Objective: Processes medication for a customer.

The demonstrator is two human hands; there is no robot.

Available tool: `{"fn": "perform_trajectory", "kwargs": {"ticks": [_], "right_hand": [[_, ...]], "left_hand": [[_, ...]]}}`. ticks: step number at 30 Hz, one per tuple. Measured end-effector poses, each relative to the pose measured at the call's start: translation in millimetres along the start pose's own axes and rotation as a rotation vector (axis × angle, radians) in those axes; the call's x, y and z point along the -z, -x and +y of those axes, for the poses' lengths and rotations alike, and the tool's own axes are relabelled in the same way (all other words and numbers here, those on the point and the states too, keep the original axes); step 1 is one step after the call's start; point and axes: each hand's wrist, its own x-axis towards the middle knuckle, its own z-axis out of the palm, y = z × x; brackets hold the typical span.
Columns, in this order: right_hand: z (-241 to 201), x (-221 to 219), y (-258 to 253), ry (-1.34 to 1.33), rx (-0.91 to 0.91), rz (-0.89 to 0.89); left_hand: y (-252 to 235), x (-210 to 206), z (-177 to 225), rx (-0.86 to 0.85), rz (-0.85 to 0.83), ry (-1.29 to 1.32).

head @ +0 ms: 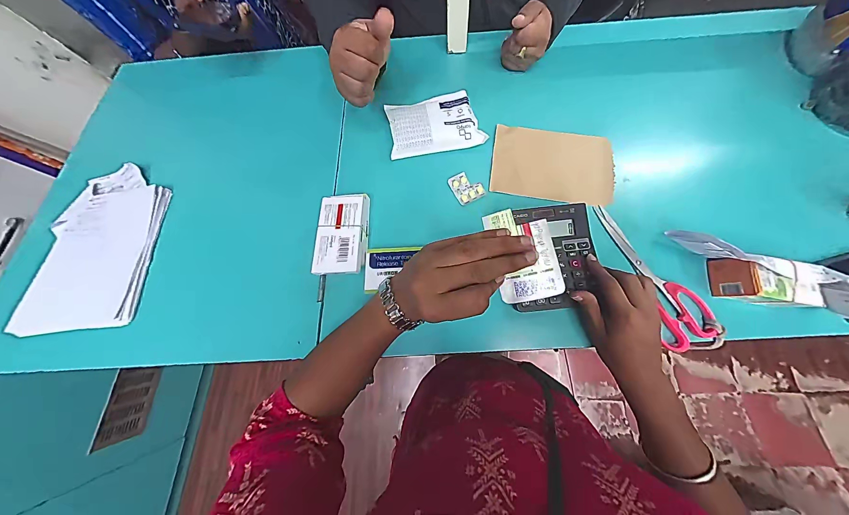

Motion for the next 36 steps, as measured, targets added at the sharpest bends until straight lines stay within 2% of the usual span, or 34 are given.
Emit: {"fn": "perform_trajectory", "kwargs": {"ticks": [12, 16, 20, 24, 28, 36], "right_hand": [[-4.5, 1.8, 2.0, 0.010, -0.029, 0.005], [-25.5, -0.2, 11.2, -0.079, 0.099, 0.121], [-37.2, -14.1, 12.2, -0.131, 0.234, 0.097], [-39.3, -13.0, 10.9, -0.097, 0.250, 0.017], [-37.0, -10.2, 11.8, -0.150, 0.304, 0.054], [-27.4, -5.4, 1.3, -0.109, 0.141, 0.057]], "left_hand": [[0.2, -0.9, -0.1, -0.013, -0.036, -0.001], [0.7, -1.8, -2.6, 0.022, -0.060, -0.022], [1.7, -0.8, -6.0, 0.047, -0.051, -0.059], [3.6, -1.3, -6.4, 0.073, -0.039, -0.065], [3.0, -1.2, -7.1, 0.096, -0.029, -0.080], [2.2, -1.1, -7.5, 0.121, -0.024, -0.116]]}}
